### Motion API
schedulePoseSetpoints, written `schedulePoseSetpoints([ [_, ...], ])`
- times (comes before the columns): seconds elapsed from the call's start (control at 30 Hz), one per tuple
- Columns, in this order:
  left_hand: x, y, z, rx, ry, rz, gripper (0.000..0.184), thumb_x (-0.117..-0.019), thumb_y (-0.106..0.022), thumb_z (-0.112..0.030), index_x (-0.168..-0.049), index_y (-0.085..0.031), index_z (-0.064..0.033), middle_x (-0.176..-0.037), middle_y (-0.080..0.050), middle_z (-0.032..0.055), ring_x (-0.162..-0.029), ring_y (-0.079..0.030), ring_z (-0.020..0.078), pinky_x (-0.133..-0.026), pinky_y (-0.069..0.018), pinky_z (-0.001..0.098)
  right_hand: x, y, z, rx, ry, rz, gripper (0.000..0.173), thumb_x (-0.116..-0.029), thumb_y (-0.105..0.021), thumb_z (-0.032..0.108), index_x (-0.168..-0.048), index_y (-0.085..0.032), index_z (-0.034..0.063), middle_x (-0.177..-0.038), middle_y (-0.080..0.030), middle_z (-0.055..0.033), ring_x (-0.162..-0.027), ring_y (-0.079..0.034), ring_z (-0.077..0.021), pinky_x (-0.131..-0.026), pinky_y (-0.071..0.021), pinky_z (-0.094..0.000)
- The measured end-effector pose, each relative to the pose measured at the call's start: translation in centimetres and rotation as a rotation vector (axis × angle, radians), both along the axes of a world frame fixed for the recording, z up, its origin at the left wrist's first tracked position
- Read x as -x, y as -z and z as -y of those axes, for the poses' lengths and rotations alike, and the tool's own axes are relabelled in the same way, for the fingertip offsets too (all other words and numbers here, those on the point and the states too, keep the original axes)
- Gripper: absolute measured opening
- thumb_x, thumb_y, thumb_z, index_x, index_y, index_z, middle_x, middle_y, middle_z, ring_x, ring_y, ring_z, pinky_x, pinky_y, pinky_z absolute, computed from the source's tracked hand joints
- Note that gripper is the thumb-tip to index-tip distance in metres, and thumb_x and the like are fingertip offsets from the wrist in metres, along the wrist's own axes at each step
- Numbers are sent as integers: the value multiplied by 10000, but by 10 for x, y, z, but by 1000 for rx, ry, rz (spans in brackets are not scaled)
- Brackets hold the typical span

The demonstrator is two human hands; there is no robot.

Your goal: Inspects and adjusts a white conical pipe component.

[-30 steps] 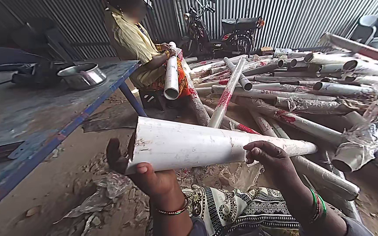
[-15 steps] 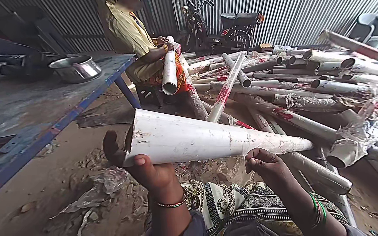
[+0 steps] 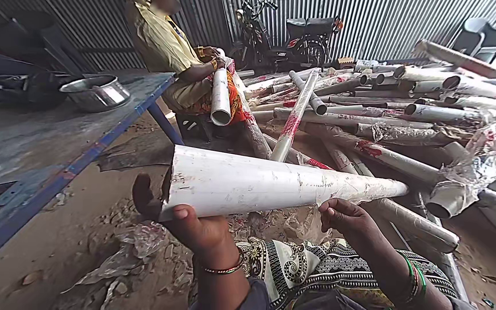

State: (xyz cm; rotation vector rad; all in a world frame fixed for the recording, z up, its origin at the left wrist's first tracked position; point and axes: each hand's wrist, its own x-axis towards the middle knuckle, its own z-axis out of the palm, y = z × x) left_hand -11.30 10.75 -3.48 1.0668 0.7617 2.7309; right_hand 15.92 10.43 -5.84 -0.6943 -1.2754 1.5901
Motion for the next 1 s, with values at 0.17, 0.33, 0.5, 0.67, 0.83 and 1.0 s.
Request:
schedulePoseSetpoints([
  [0.17,-8,-4,2,-5,-4,59,880,-789,-787,-594,-1308,-317,-61,-1135,-629,-59,-1078,-657,69,-951,-563,309,-2,1,1,23,-5,4,152,-943,-630,22,-949,-755,108,-872,-738,36,-798,-706,-54,-810,-604,-250],
  [0.33,-9,-5,2,-10,7,59,868,-793,-793,-575,-1311,-314,-69,-1120,-631,-66,-1074,-657,66,-955,-560,306,-4,-3,5,65,-11,33,221,-994,-528,26,-1021,-743,69,-955,-759,-6,-805,-725,-83,-803,-616,-262],
  [0.5,-10,-6,3,1,-7,58,821,-799,-791,-567,-1287,-335,-89,-1116,-621,-83,-1076,-648,55,-953,-557,303,-10,-4,9,128,-42,64,265,-1063,-403,95,-1112,-662,79,-897,-768,-10,-703,-729,-86,-691,-621,-242],
  [0.67,-10,-7,3,7,-15,23,819,-802,-781,-572,-1320,-338,-117,-1158,-611,-89,-1125,-625,60,-989,-534,315,-10,5,9,283,-185,219,246,-1056,-449,132,-944,-667,108,-825,-738,43,-683,-698,-42,-649,-596,-208],
  [0.83,-8,-7,4,-20,19,-8,737,-872,-722,-527,-1359,-350,-118,-1208,-608,-50,-1173,-612,98,-1022,-517,349,4,28,-5,189,-116,660,226,-1024,-492,-2,-1129,-692,-5,-1072,-704,-39,-955,-675,-57,-882,-551,-243],
  [1.0,-14,-12,7,12,5,-12,383,-1012,-543,-378,-1276,-401,-140,-1147,-619,-66,-1150,-616,89,-1007,-515,344,1,36,-11,-96,-74,989,317,-1068,-451,101,-1234,-715,45,-1258,-694,-124,-1155,-641,-194,-1000,-478,-407],
])
